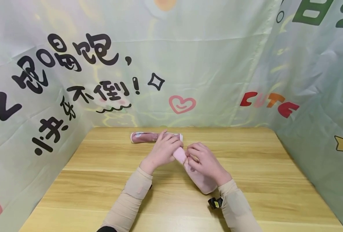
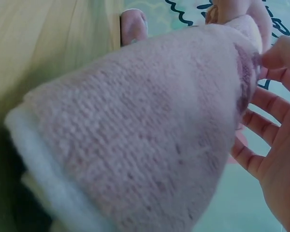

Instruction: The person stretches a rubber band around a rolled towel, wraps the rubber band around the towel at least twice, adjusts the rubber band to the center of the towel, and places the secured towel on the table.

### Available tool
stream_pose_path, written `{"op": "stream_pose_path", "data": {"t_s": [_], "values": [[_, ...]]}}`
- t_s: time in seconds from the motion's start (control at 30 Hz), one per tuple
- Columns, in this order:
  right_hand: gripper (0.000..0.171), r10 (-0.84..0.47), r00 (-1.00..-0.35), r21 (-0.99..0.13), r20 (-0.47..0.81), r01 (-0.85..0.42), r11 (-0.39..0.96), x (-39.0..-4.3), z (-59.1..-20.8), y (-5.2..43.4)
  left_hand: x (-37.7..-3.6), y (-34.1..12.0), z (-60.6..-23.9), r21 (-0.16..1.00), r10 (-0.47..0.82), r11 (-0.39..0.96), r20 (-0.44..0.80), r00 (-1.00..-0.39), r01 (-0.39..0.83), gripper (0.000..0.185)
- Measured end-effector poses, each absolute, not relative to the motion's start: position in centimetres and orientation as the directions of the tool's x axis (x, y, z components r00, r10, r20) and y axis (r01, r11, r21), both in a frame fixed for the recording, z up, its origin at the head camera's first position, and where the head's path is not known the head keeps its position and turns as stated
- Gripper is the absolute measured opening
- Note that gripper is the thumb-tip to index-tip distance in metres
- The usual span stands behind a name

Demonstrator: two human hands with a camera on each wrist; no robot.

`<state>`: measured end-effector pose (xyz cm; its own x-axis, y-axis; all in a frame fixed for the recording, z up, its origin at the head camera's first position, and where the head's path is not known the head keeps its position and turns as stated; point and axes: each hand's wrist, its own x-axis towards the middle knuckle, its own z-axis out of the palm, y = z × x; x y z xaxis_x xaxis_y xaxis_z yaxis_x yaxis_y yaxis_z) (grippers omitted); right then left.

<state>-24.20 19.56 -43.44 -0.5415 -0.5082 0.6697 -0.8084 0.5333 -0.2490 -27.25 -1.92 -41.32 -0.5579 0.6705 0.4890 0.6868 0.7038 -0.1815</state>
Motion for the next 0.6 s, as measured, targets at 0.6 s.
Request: {"op": "stream_pose_path", "data": {"t_s": [0.6], "values": [[0.038,-0.534,-0.629,-0.22,0.565,-0.739,0.637,-24.09,-43.86,18.56,-27.59,-2.5,-41.26,-0.134,0.643,0.728,0.475,-0.601,0.672,0.029]]}}
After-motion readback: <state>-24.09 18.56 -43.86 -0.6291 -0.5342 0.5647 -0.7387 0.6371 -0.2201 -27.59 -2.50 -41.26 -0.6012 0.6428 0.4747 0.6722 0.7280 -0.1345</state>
